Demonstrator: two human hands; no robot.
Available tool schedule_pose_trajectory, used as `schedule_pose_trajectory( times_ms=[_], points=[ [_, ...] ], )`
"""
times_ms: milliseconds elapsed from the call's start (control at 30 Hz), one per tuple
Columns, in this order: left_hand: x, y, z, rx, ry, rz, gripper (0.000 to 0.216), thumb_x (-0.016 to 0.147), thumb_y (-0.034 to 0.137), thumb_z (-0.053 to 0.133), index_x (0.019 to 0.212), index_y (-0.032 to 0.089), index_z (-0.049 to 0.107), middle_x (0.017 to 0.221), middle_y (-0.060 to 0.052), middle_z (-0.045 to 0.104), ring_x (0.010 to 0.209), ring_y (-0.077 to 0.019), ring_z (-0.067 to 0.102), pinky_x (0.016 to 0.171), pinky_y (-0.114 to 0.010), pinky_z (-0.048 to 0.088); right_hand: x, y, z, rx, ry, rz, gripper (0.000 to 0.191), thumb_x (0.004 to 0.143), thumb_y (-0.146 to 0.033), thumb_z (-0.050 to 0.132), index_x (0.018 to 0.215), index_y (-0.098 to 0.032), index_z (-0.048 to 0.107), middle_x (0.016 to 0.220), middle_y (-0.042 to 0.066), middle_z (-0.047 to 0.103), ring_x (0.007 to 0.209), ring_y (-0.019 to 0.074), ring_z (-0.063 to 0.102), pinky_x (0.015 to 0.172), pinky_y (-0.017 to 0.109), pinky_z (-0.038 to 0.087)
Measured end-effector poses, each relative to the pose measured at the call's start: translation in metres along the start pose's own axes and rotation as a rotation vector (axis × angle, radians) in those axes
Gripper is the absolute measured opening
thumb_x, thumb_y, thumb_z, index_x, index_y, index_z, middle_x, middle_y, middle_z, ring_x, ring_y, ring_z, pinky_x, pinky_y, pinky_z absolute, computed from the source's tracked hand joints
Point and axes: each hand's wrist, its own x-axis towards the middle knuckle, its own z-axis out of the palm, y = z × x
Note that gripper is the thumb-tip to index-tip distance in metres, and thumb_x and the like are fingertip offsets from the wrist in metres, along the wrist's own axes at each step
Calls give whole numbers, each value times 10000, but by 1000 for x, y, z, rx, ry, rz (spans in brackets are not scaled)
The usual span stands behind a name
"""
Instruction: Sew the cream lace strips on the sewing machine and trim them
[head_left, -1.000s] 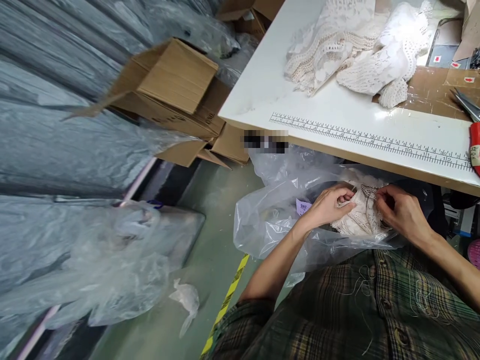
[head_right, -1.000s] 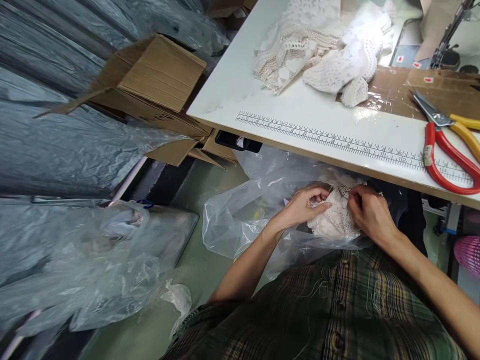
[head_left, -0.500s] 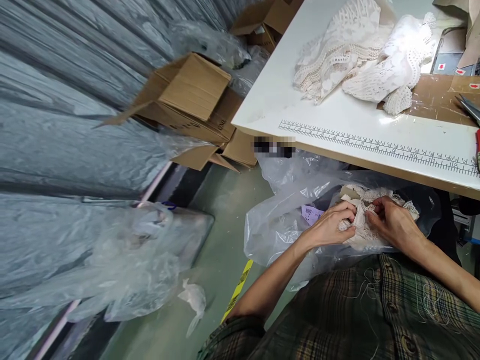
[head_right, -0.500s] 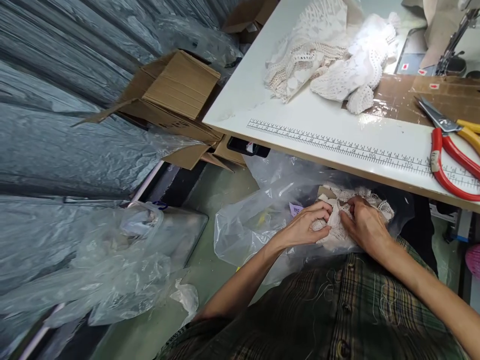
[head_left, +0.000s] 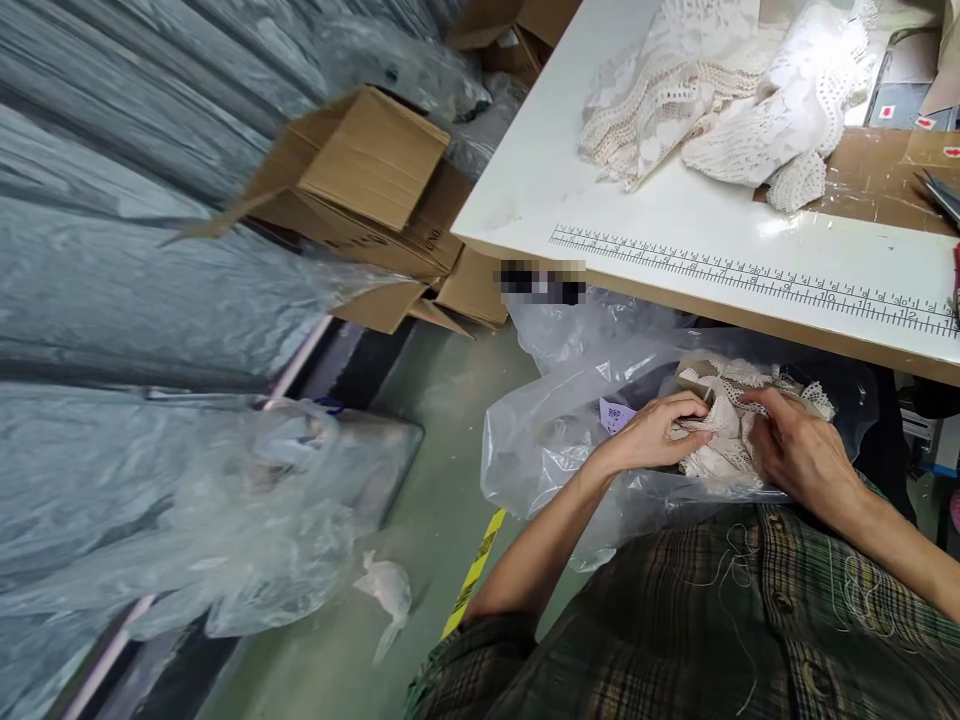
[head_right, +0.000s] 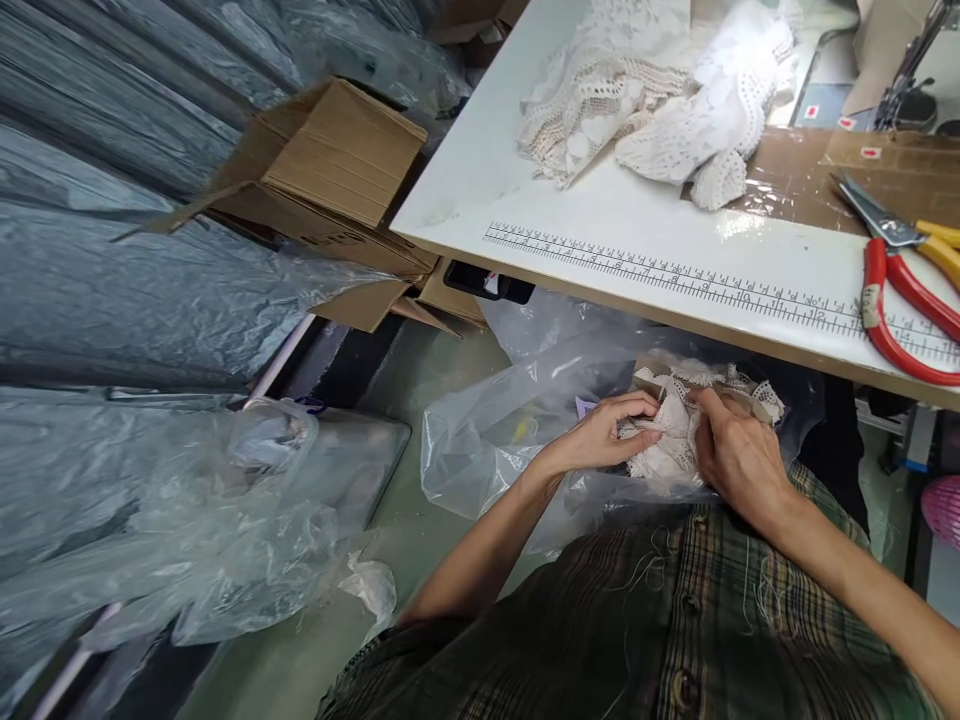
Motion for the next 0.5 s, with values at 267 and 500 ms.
schedule_pose_trajectory(
  times_ms=[267,500],
  points=[
    [11,-2,6,16,74,-172,307,908,449,564,809,162,604,700,31,514,663,-110,457,617,-229,337,-2,0,-4,38,-156,-18,227,858,-416,596,924,-217,683,951,57,710,767,229,677,589,303,438],
    [14,-5,2,-59,49,-183,317,877,455,582,785,155,628,701,24,535,672,-110,454,626,-225,345,2,9,-11,211,-158,32,220,886,-347,520,752,-221,641,705,24,652,586,178,588,539,294,398]
  ],
)
